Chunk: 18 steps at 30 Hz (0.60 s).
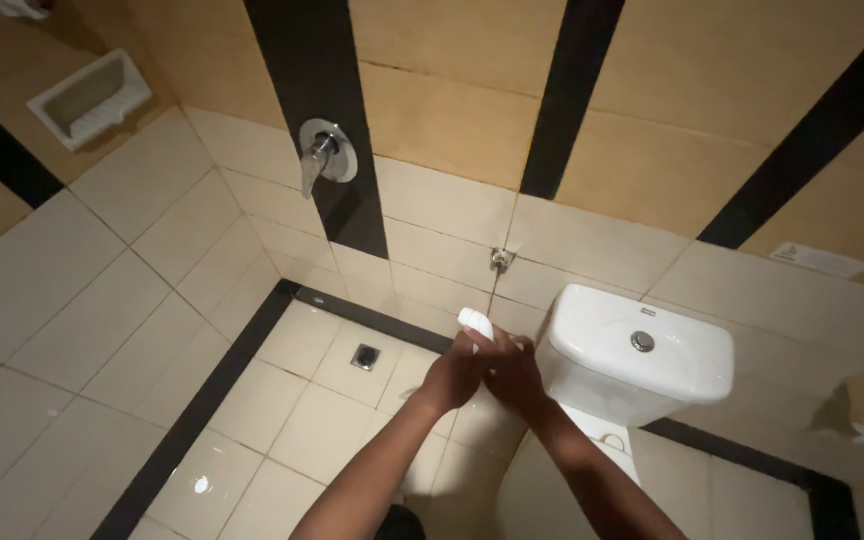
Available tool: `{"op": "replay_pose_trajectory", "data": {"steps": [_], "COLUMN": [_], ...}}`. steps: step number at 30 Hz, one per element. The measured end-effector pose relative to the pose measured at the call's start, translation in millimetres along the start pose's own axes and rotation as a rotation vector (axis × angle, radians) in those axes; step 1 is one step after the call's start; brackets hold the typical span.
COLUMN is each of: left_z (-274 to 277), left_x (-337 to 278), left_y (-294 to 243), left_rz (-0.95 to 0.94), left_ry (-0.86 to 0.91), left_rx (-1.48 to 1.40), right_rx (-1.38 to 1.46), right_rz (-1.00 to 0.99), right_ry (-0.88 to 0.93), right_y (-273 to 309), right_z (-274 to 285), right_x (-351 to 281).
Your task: The person uses a handheld bidet sprayer to wash the toilet bowl and surrounding floor area. Afterward, they pick up a green cloth and wipe the wall tiles and the area around the sink.
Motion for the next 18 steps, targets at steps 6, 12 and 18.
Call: {"op": "replay_pose_trajectory", "data": {"steps": [6, 12, 18], "left_z": [9, 5, 22], "left_x": [19, 30, 55], "left_y": [20, 30, 23], "left_rz": [-0.089, 0.186, 0.351], "left_ry": [-0.046, -0.039, 0.042], "left_rx": [-0.002, -0.232, -0.436], "right_rx": [0.021, 0.090, 0.056], "right_rz": [-0.139, -0.136, -0.290], "right_ry": [0.122, 0.066, 0.219], "right_y": [-11, -16, -41], "right_z": [-3, 10, 6], "right_x": [24, 43, 58]}}
Point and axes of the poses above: each hand's wrist, its own x-axis towards the middle knuckle, its own z-axis out of the back of the hand, y = z × x, the point moved 1 cm from there along x, towards the middle knuckle, and after that the axes turned 5 degrees about -z, right-handed, at the moved point
